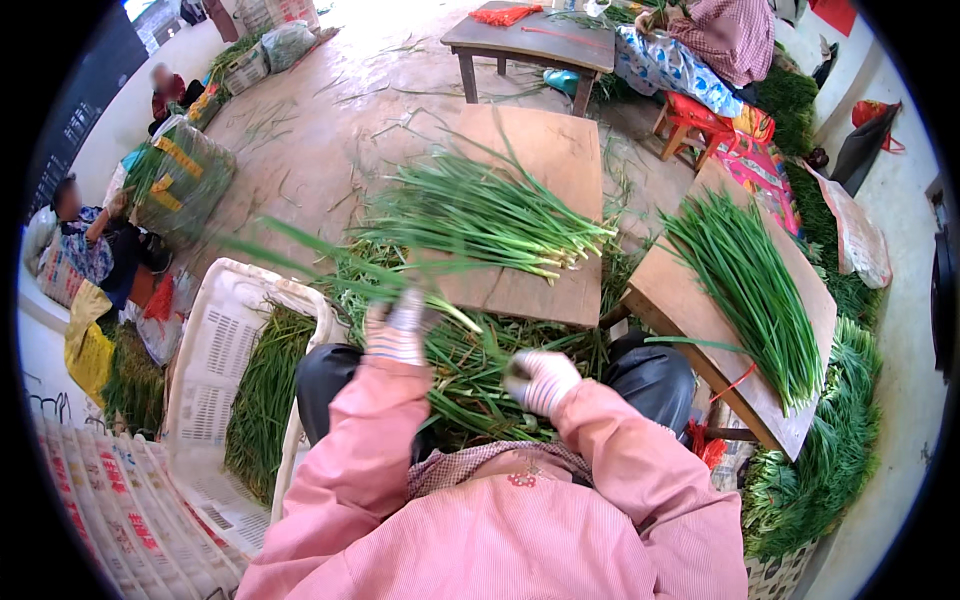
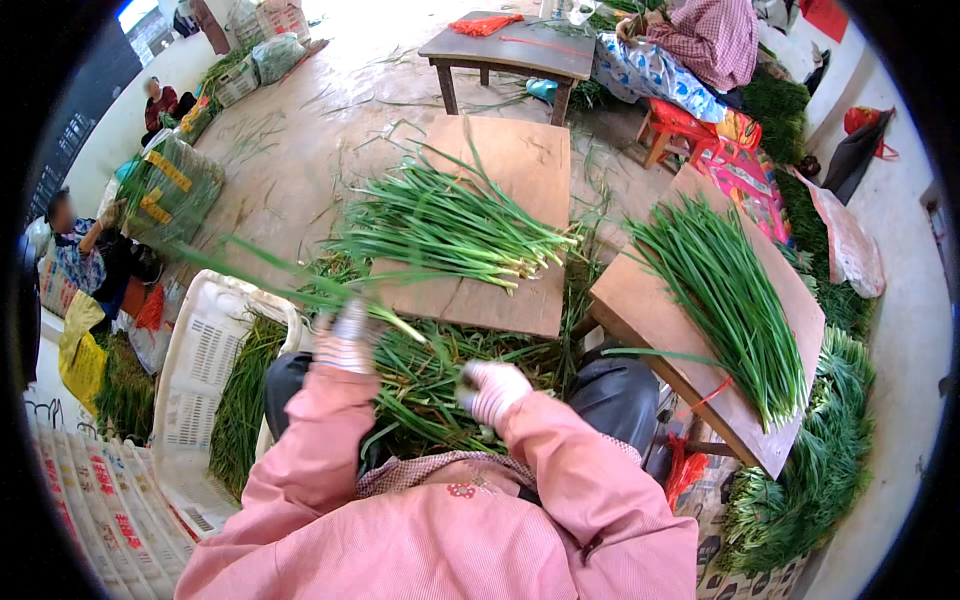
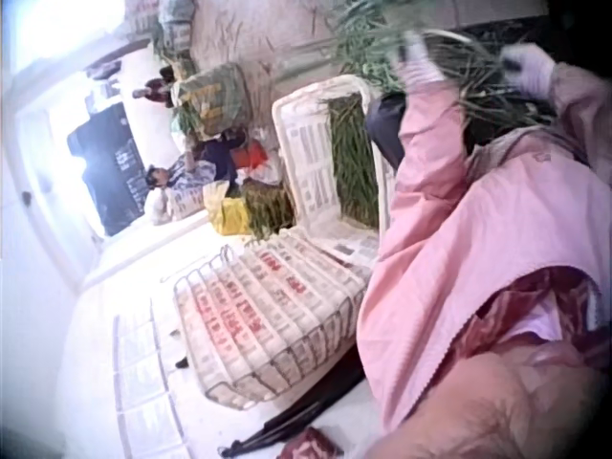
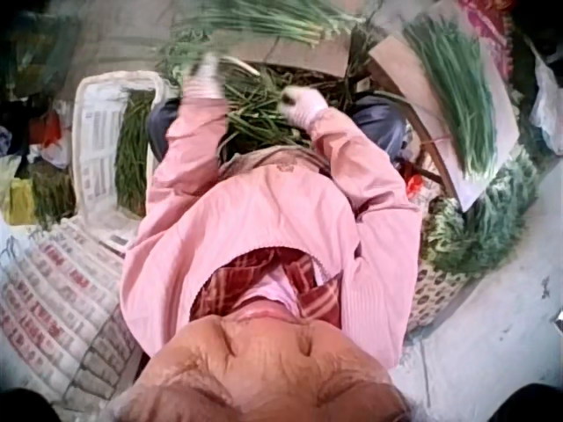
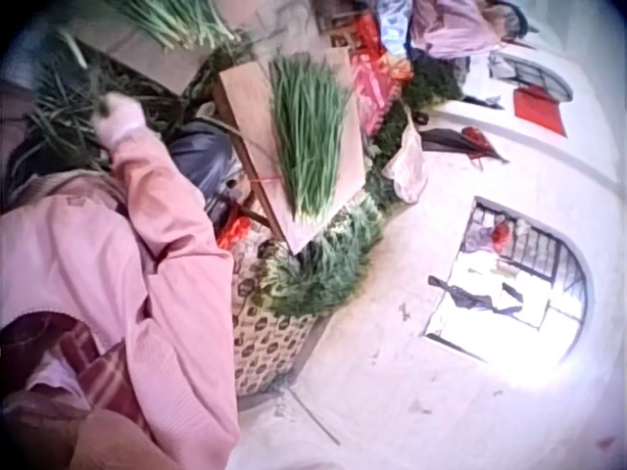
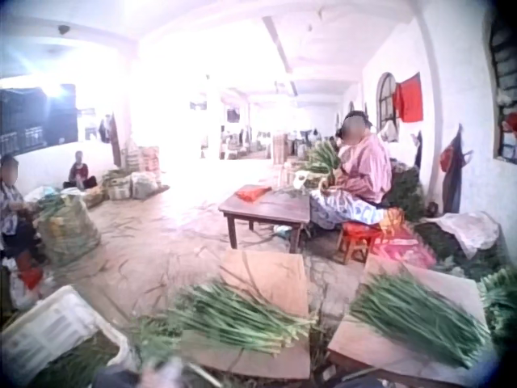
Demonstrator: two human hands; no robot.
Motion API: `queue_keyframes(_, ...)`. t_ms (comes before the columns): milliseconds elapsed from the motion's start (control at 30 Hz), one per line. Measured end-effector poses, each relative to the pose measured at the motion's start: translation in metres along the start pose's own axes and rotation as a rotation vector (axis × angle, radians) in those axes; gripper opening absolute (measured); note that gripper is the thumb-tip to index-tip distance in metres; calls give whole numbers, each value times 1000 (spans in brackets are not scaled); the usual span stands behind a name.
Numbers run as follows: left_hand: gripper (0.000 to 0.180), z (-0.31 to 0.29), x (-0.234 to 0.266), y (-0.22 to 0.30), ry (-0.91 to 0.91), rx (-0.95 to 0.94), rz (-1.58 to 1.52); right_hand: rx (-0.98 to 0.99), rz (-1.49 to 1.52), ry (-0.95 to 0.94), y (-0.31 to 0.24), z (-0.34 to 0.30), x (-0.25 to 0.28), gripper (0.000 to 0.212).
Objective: The person bundles green onions by hand, securing them with red rubber bands and placing the bundles into a white plastic crate.
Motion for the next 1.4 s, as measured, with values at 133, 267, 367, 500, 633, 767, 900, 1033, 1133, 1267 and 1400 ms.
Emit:
queue_keyframes(133, 22, 32, -7, 78, -236, -178, -97, 127, -520, -382, 0, -21, 27, 44)
queue_keyframes(267, 21, 45, 11, 71, -2, 221, -321, 187, -472, 203, -3, 23, 70, 29)
queue_keyframes(367, 39, 35, 10, 24, 66, 542, -348, 199, -662, 483, 0, 65, 92, 30)
queue_keyframes(500, 49, 12, 0, -16, 35, 687, -434, 93, -842, 483, 5, 101, 97, 38)
queue_keyframes(633, 19, 12, 6, -33, -40, 685, -356, -10, -935, 260, 4, 125, 97, 41)
queue_keyframes(767, 10, 9, 2, -43, -1, 741, -305, 10, -1006, 180, -8, 133, 105, 34)
queue_keyframes(900, 8, 7, 3, -33, -9, 663, -301, 64, -1020, 255, -63, 121, 123, 24)
queue_keyframes(1033, 10, 11, 10, -21, -76, 523, -322, 352, -642, 678, -71, 97, 153, 17)
queue_keyframes(1133, 10, 4, 2, -25, 26, 569, -311, 170, -686, 473, 16, 108, 157, 25)
queue_keyframes(1267, 12, -9, 5, -29, 24, 656, -305, -435, 492, 363, -3, 100, 166, 28)
queue_keyframes(1400, 18, -20, -5, -31, 25, 671, -228, -355, 813, 505, -20, 69, 155, 30)
Point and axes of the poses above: each hand's wrist, its own z-axis towards the middle knuckle, its own x-axis out of the back of the hand, y = z × x, the point moved 1 cm from there along z, towards the middle knuckle, and after that the axes turned 11 degrees about y, right-handed, at the moved point
